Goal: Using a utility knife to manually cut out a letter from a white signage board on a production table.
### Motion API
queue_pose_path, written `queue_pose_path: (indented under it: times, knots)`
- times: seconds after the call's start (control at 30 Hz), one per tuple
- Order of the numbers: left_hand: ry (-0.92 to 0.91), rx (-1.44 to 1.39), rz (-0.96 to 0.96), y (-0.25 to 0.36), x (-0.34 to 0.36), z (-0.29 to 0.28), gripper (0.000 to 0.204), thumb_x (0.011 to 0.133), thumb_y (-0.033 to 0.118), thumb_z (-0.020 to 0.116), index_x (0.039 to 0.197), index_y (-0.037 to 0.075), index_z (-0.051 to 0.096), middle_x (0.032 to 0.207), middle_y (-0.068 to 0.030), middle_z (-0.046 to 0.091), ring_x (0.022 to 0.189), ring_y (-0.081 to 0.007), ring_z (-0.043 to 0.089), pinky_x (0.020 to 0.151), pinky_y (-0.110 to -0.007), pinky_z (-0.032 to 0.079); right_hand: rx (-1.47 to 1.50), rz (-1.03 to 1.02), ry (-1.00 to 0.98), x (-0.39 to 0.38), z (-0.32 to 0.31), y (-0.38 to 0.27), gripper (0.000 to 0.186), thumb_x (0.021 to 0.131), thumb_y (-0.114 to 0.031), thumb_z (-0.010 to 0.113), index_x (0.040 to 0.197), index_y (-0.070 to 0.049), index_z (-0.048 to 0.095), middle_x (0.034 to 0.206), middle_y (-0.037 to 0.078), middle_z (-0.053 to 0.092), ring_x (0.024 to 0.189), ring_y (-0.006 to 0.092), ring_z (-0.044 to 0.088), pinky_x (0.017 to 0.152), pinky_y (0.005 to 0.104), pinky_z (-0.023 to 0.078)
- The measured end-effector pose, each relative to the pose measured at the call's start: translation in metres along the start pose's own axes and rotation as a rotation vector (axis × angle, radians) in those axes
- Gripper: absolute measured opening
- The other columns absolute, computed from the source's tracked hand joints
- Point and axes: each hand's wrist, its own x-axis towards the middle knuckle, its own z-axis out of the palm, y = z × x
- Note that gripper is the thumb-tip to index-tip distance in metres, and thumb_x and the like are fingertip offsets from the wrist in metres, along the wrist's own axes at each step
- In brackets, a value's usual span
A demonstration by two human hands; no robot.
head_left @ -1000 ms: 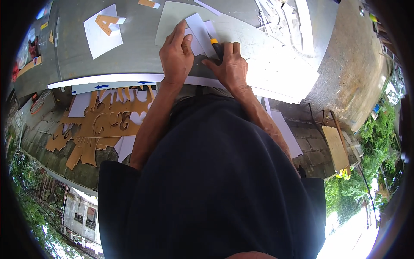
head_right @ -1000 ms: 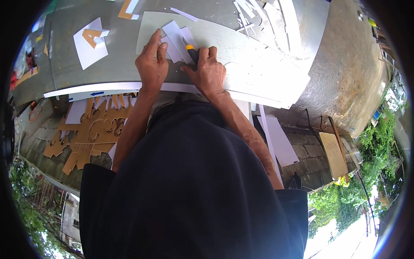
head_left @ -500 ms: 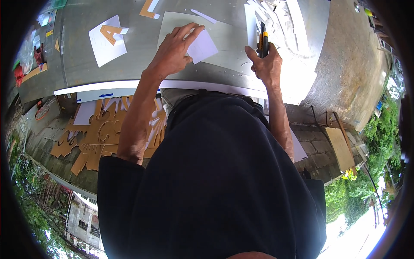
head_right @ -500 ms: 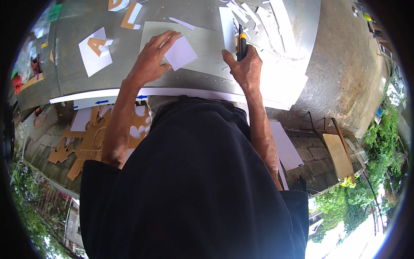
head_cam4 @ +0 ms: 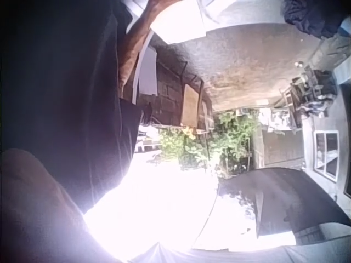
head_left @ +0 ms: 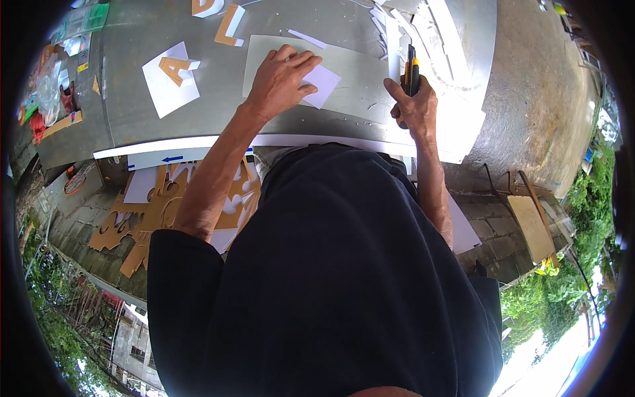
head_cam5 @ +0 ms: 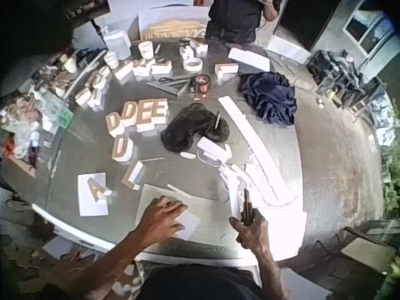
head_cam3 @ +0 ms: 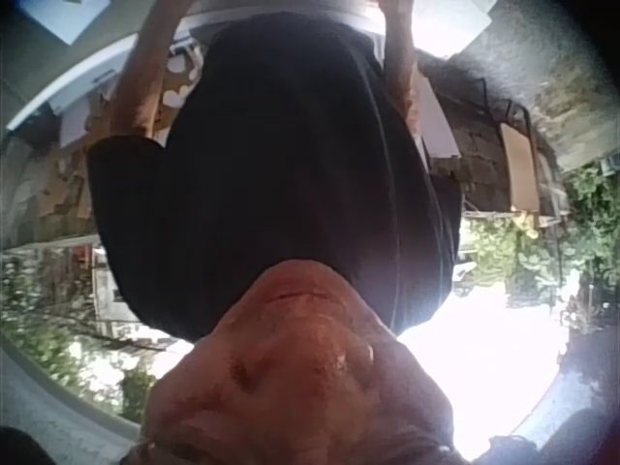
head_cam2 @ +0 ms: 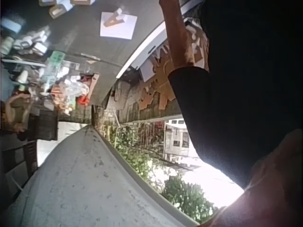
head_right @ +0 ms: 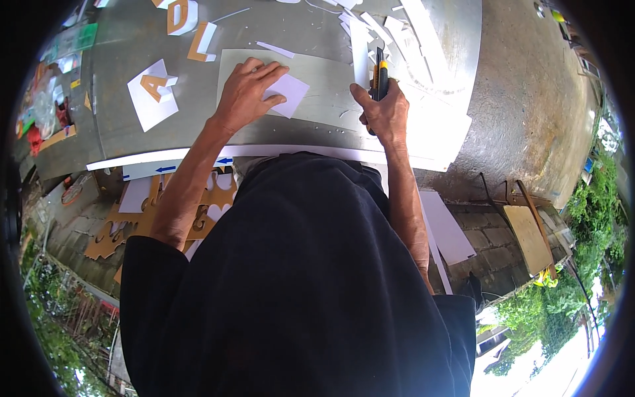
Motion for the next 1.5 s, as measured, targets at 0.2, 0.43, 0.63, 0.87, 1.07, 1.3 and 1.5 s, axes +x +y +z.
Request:
queue_pose_path:
  times: [0.2,0.43,0.63,0.87,1.07,1.3,1.5]
  knots:
    - [0.455,0.065,-0.151,0.016,-0.005,0.036,0.051,0.065,0.033,0.089,0.109,0.012,0.071,0.107,0.0031,0.073,0.094,-0.0223,0.058,0.081,-0.038,0.047,-0.002,0.012,-0.017,-0.004,0.008,-0.002,0.049,0.081,-0.040,0.080,0.086,0.002,0.054,0.057,0.009,0.061,0.046,0.0154,0.063,0.043,0.0302,0.052]
    - [0.482,0.025,-0.276,0.020,-0.019,0.029,0.065,0.062,0.031,0.092,0.120,0.011,0.067,0.125,-0.0024,0.070,0.108,-0.0243,0.058,0.091,-0.039,0.046,-0.001,0.036,-0.043,-0.013,0.014,-0.003,0.049,0.081,-0.040,0.080,0.087,0.002,0.055,0.057,0.009,0.061,0.046,0.0153,0.063,0.043,0.0301,0.052]
    - [0.156,-0.048,-0.183,0.017,-0.038,0.012,0.081,0.066,0.028,0.092,0.139,0.013,0.059,0.140,-0.0056,0.063,0.129,-0.0271,0.053,0.107,-0.041,0.043,-0.069,0.021,-0.056,-0.016,0.018,0.002,0.054,0.080,-0.044,0.080,0.086,0.004,0.055,0.062,0.011,0.063,0.047,0.0170,0.064,0.048,0.0321,0.055]
    - [0.389,-0.061,-0.234,0.027,-0.030,0.035,0.080,0.063,0.025,0.092,0.133,0.006,0.059,0.133,-0.0077,0.065,0.124,-0.0300,0.053,0.104,-0.043,0.043,-0.115,-0.060,-0.071,-0.014,0.039,0.002,0.057,0.078,-0.046,0.081,0.082,0.006,0.058,0.066,0.013,0.060,0.055,0.0223,0.062,0.057,0.0380,0.053]
    - [0.608,-0.136,-0.279,0.025,-0.034,0.045,0.064,0.086,0.024,0.080,0.140,0.002,0.055,0.133,-0.0144,0.064,0.124,-0.0340,0.054,0.105,-0.043,0.045,-0.310,-0.419,0.016,-0.014,0.075,0.000,0.057,0.078,-0.045,0.083,0.084,0.006,0.059,0.075,0.017,0.063,0.065,0.0262,0.066,0.062,0.0411,0.052]
    - [0.510,-0.126,-0.202,0.021,-0.022,0.040,0.047,0.100,0.019,0.057,0.143,0.000,0.051,0.151,-0.0202,0.048,0.141,-0.0416,0.042,0.114,-0.048,0.038,-0.216,-0.373,-0.038,-0.019,0.100,0.017,0.048,0.084,-0.036,0.081,0.091,0.006,0.061,0.081,0.023,0.067,0.070,0.0345,0.070,0.065,0.0434,0.055]
    - [0.358,-0.054,-0.152,0.016,-0.020,0.041,0.058,0.095,0.031,0.066,0.142,-0.002,0.052,0.154,-0.0209,0.045,0.147,-0.0406,0.036,0.118,-0.052,0.032,-0.011,-0.112,0.032,-0.021,0.102,0.025,0.037,0.086,-0.029,0.075,0.088,0.005,0.060,0.067,0.020,0.065,0.062,0.0346,0.068,0.064,0.0433,0.054]
